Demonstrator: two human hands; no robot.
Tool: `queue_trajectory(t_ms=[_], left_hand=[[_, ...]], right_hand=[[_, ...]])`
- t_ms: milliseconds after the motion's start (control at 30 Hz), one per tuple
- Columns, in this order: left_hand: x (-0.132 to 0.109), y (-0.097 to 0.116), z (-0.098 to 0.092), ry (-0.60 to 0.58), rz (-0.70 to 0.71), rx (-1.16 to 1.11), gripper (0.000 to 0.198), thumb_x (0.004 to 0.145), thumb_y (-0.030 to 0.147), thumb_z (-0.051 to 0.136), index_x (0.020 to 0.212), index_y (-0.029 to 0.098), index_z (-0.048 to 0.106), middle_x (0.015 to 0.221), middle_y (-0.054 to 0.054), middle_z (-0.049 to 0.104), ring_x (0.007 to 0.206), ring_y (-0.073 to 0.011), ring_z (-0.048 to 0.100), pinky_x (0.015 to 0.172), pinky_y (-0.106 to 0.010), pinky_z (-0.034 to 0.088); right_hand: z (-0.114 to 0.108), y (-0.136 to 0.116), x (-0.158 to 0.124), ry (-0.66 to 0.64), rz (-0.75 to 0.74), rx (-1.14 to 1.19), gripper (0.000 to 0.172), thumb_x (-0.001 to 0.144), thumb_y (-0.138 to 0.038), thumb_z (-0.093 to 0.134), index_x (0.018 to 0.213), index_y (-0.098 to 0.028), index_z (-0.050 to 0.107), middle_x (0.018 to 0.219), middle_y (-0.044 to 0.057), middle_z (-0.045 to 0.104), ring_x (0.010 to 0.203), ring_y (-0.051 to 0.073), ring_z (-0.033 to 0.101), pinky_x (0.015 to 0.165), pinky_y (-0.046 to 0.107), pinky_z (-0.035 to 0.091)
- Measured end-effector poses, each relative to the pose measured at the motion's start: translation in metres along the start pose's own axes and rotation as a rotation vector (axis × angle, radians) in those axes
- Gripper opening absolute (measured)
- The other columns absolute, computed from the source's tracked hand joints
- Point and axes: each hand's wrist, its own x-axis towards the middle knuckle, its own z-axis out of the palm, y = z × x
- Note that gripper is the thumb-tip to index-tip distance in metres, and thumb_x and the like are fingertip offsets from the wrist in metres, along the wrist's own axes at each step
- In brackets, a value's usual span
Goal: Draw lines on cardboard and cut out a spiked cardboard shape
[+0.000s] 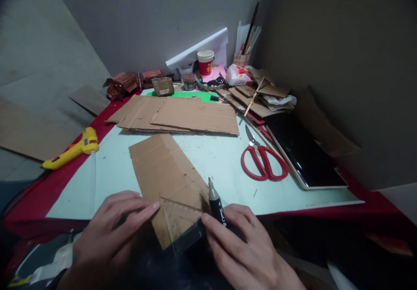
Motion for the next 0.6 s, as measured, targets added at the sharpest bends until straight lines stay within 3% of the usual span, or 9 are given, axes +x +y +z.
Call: queue_trajectory(t_ms=[100,200,433,567,600], left_hand=[[0.001,0.004,0.009,0.035,0.019,-0.035,0.039,0.094,0.001,0.042,0.115,0.021,0.068,0.096,-0.006,0.069,0.094,-0.0209,0.059,0.086,-0.039,0.051],[0.001,0.003,0.014,0.059,0.007,-0.035,0.039,0.094,0.001,0.043,0.112,0.023,0.070,0.095,-0.005,0.069,0.091,-0.0203,0.059,0.083,-0.038,0.052],[0.000,0.003,0.013,0.054,0.020,-0.001,0.034,0.095,0.003,0.047,0.113,0.020,0.070,0.095,-0.006,0.066,0.091,-0.0218,0.058,0.082,-0.038,0.049],[0.000,0.001,0.011,0.014,0.047,0.010,0.038,0.093,-0.001,0.047,0.116,0.020,0.070,0.099,-0.006,0.063,0.093,-0.0212,0.057,0.085,-0.038,0.048],[0.000,0.000,0.010,0.004,0.050,0.014,0.038,0.094,0.000,0.047,0.116,0.020,0.070,0.099,-0.005,0.063,0.094,-0.0212,0.057,0.085,-0.037,0.048]], right_hand=[[0.008,-0.004,0.001,0.080,-0.056,-0.055,0.025,0.098,-0.012,0.054,0.091,-0.023,0.076,0.100,0.005,0.082,0.093,0.022,0.073,0.090,0.035,0.060],[0.008,-0.008,0.005,0.055,-0.075,-0.073,0.025,0.096,-0.008,0.055,0.087,-0.022,0.074,0.095,0.003,0.082,0.088,0.021,0.070,0.088,0.035,0.058],[-0.004,-0.016,-0.005,-0.086,-0.040,-0.104,0.030,0.099,-0.004,0.050,0.102,-0.020,0.075,0.108,0.004,0.081,0.104,0.025,0.067,0.097,0.040,0.054],[0.001,-0.024,-0.020,-0.133,0.060,-0.073,0.035,0.101,-0.008,0.049,0.126,-0.020,0.070,0.117,0.007,0.078,0.116,0.025,0.066,0.102,0.042,0.055],[0.002,-0.026,-0.025,-0.095,0.113,-0.081,0.037,0.102,-0.009,0.048,0.132,-0.021,0.067,0.119,0.007,0.078,0.119,0.026,0.065,0.101,0.043,0.056]])
